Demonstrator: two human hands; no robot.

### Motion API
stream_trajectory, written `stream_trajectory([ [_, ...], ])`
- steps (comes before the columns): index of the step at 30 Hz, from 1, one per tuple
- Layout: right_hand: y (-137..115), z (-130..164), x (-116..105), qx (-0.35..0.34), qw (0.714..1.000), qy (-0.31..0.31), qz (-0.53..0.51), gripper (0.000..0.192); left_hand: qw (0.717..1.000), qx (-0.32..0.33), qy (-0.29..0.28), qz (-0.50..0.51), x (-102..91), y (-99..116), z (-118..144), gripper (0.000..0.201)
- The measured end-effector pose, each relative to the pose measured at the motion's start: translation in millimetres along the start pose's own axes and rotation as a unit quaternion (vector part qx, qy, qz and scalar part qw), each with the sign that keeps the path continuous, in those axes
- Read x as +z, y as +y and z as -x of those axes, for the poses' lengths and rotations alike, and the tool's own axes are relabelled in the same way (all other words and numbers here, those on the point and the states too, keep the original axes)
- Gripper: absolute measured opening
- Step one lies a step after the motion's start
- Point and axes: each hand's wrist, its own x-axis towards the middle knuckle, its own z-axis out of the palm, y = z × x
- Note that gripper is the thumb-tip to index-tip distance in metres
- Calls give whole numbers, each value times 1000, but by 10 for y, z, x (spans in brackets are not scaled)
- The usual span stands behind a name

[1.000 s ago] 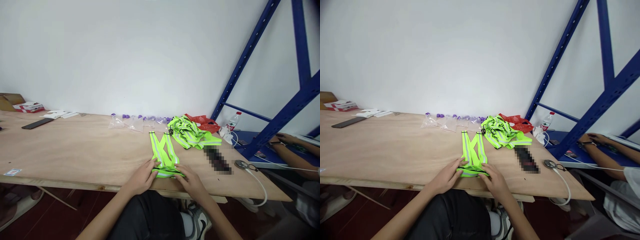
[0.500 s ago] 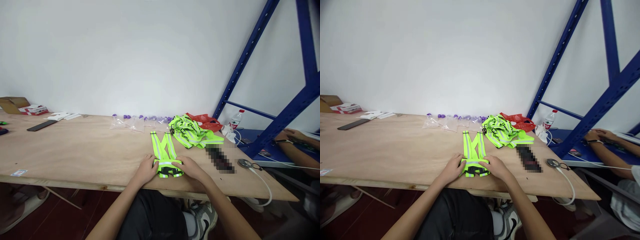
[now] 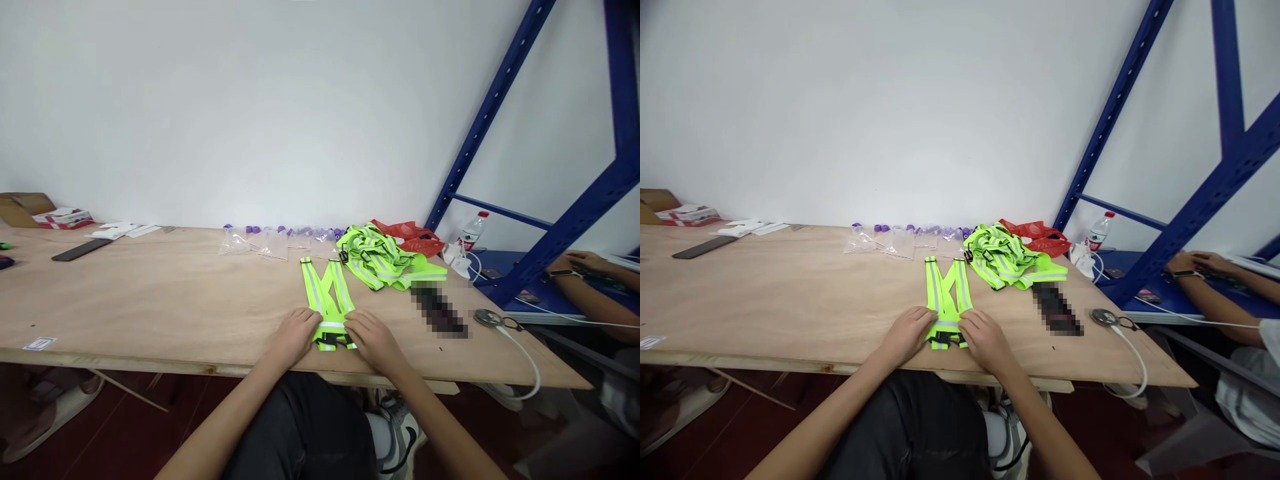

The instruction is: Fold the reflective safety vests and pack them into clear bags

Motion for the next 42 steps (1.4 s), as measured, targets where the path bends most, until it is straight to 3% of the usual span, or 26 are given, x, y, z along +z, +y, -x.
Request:
stream_trajectory([
  [3,-33,70,-41,-6,1000,-26,-11,20,1000,11,-20,-7,-43,13,48,16],
  [5,-52,114,-101,27,998,-57,-33,31,1000,15,-19,14,-87,28,99,19],
  [7,-83,155,-162,60,992,-93,-53,45,999,16,-21,31,-128,53,165,37],
  [11,-208,248,-223,94,985,-127,-64,55,999,19,-28,42,-132,124,321,64],
  [14,-319,336,-215,80,987,-119,-70,57,999,0,-7,48,-58,182,436,61],
  [20,-365,443,-185,85,988,-78,-103,34,997,-18,31,70,-33,279,524,43],
  [24,-332,353,-218,144,975,-66,-158,30,995,-32,7,98,-188,266,360,40],
  [30,-277,70,-269,224,944,-90,-227,31,987,-44,-42,149,-319,117,-28,53],
  [38,-24,-112,-125,181,968,-52,-167,38,980,-103,-59,159,-187,-151,-371,54],
  [42,94,-166,-94,170,979,-85,-67,37,982,-124,-44,138,-104,-245,-446,42],
])
